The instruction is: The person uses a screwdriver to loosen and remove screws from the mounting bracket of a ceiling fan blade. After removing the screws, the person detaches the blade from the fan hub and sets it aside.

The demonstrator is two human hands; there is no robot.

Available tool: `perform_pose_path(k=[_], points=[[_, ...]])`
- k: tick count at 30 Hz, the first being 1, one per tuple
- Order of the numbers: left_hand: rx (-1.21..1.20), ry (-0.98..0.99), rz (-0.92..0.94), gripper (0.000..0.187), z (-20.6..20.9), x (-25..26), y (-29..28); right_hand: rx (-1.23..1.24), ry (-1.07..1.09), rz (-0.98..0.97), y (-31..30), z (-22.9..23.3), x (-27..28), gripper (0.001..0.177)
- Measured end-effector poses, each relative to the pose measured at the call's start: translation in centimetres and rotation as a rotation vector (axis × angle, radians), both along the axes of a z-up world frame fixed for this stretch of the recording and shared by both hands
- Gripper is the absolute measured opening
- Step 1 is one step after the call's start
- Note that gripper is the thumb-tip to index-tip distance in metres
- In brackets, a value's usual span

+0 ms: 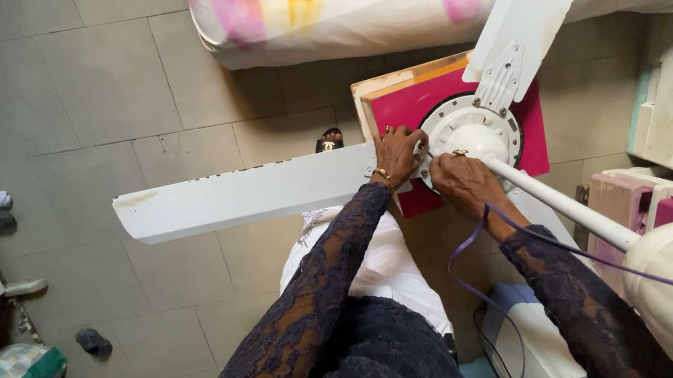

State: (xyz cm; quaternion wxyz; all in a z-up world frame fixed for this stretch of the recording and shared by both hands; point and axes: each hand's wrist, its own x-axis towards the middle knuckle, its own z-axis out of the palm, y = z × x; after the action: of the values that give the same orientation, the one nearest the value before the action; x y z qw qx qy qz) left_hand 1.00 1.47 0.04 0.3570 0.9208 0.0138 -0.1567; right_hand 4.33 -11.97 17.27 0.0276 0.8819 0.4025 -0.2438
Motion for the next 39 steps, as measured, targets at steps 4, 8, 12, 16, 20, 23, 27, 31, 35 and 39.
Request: perform_pose_path(k=[4,8,12,16,20,23,27,31,35,39], points=[[-0.012,0.021,0.023,0.030,-0.1,0.2,-0.3,-0.042,0.075,-0.297,0.9,0.3,-0.2,0.017],[-0.023,0.018,0.031,0.025,0.0,0.7,-0.4,-0.044,0.251,-0.795,1.6,-0.4,0.2,0.037],[-0.024,-0.021,0.031,0.028,0.3,0.3,-0.2,0.011,0.213,-0.910,1.6,-1.5,0.0,0.034],[-0.019,0.022,0.018,0.029,0.5,0.2,-0.2,-0.055,0.236,-0.844,1.1,-1.6,-0.4,0.027],[-0.005,0.029,0.010,0.027,0.5,0.2,-0.1,-0.082,0.237,-0.756,1.3,-1.3,-0.5,0.019],[0.000,0.037,0.004,0.029,0.5,0.4,-0.1,-0.170,0.253,-0.646,1.9,-1.6,-0.3,0.017],[0.006,0.009,-0.015,0.028,0.4,0.3,0.0,-0.052,0.023,-0.437,3.1,-2.6,-2.0,0.011],[-0.001,0.025,-0.045,0.028,0.7,0.4,0.2,0.048,-0.027,-0.255,2.7,-3.3,-2.7,0.008],[0.025,0.005,-0.053,0.020,0.8,0.4,0.1,-0.077,-0.002,-0.180,1.8,-3.0,-2.1,0.010],[0.068,-0.008,-0.067,0.014,0.5,0.5,0.0,0.055,-0.041,-0.418,1.5,-1.9,-2.3,0.007]])
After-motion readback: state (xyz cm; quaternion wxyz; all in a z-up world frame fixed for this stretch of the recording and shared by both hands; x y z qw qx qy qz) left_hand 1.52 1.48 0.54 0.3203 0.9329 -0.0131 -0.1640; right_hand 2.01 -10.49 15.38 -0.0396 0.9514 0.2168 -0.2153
